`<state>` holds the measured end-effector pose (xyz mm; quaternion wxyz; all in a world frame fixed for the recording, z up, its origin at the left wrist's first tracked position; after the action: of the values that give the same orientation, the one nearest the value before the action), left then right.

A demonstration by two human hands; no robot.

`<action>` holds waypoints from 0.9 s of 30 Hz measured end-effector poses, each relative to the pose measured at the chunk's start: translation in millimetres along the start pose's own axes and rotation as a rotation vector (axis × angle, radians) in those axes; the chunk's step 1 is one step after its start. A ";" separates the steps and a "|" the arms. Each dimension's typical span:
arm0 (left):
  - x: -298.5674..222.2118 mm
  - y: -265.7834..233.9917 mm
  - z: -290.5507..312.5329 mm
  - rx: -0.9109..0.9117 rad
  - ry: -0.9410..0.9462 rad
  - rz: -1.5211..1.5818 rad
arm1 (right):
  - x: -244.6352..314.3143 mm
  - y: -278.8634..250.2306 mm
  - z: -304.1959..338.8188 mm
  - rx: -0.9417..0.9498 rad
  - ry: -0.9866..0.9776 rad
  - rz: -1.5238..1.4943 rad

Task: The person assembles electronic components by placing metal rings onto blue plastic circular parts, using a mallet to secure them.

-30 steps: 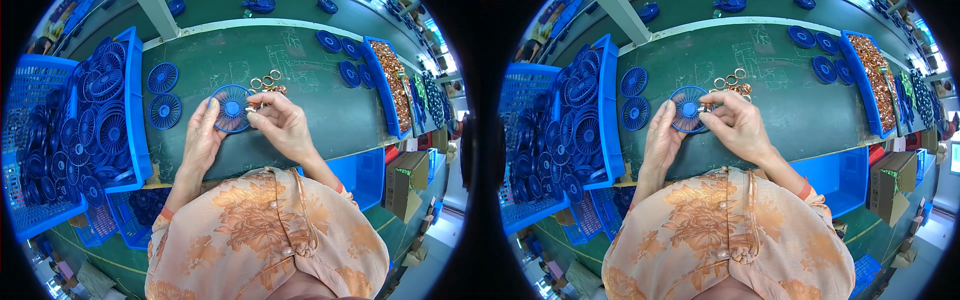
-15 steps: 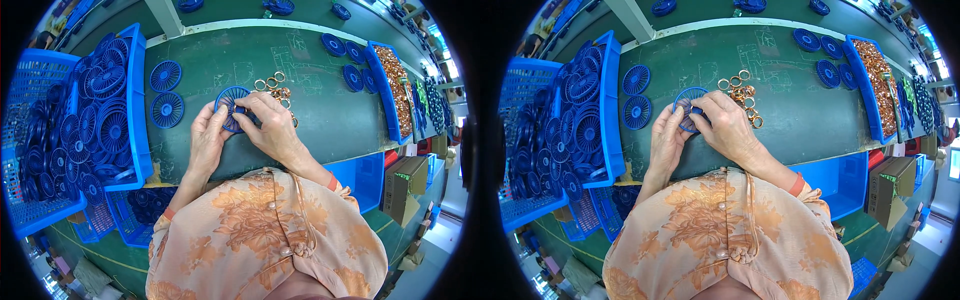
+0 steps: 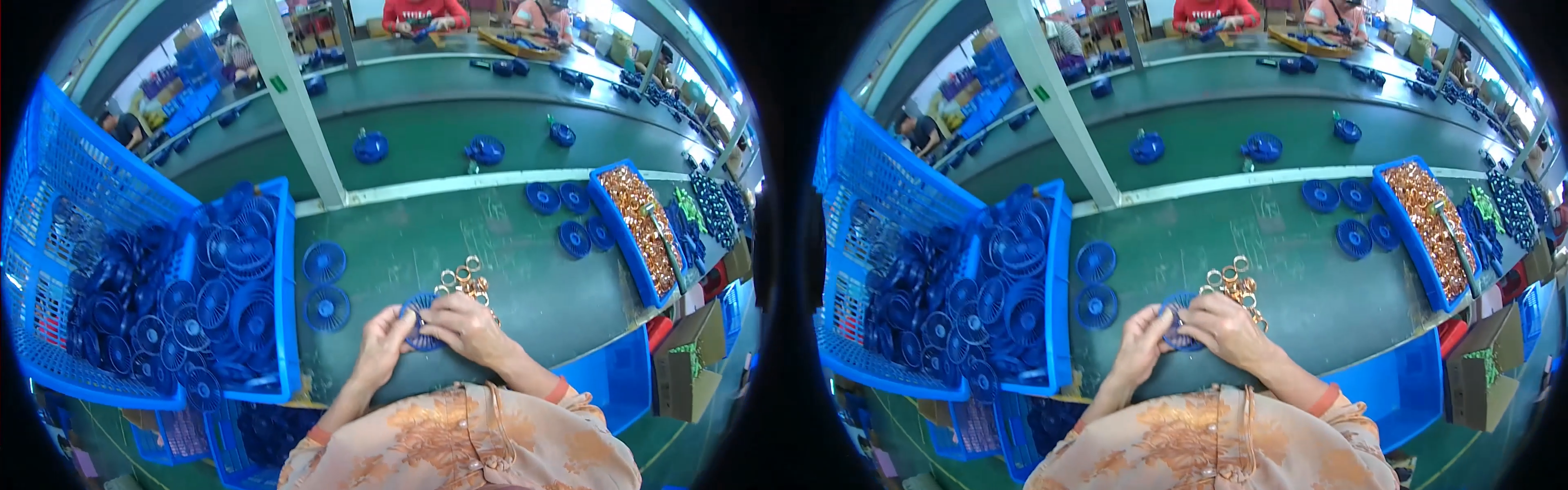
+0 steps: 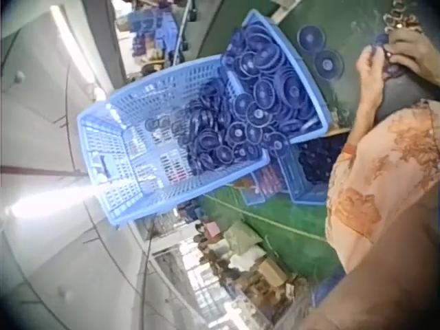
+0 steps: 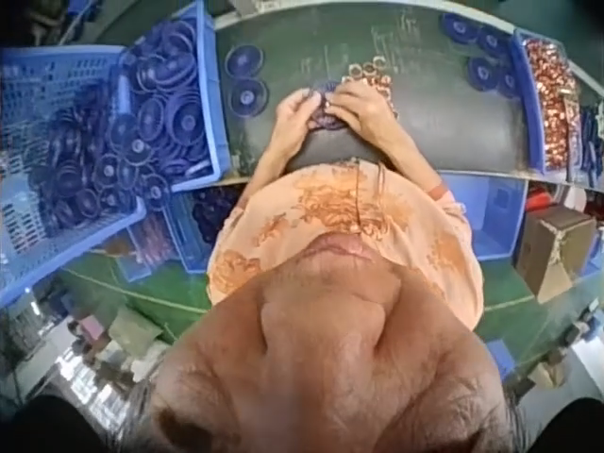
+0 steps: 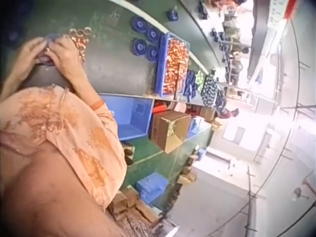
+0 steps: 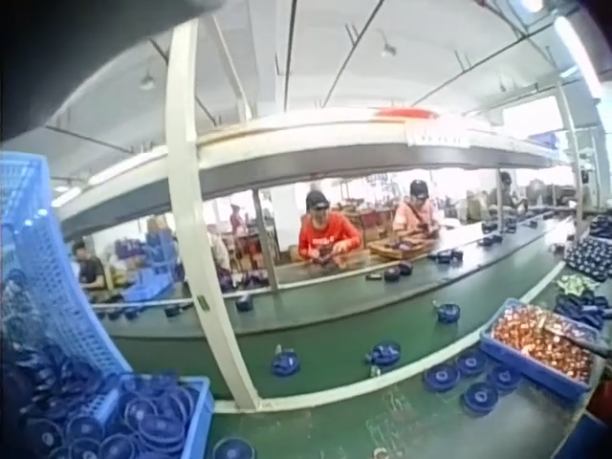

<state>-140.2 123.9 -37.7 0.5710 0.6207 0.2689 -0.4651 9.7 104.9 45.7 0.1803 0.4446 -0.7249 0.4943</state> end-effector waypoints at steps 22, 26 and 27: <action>-58.5 12.0 -31.4 -0.055 0.430 -0.655 | -88.4 -52.1 -57.1 -0.082 0.479 -0.185; -91.0 -18.9 -37.6 -0.149 0.619 -1.385 | -150.6 -99.9 -68.3 -0.454 0.316 0.445; -92.4 -26.1 -38.8 -0.165 0.671 -1.534 | -178.4 -101.6 -70.7 -0.366 0.430 0.433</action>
<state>-191.3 184.7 28.7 0.0298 0.3273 0.8050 -0.4939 177.0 238.3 8.8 0.2966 0.1269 -0.8244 0.4652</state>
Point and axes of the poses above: each hand's wrist, its own z-axis away from the middle knuckle, its own y-axis out of the palm, x = y × z, the point moved 8 cm from there along -z, towards the middle knuckle, and after that the axes turned 11 degrees about y, right-handed, at the moved point
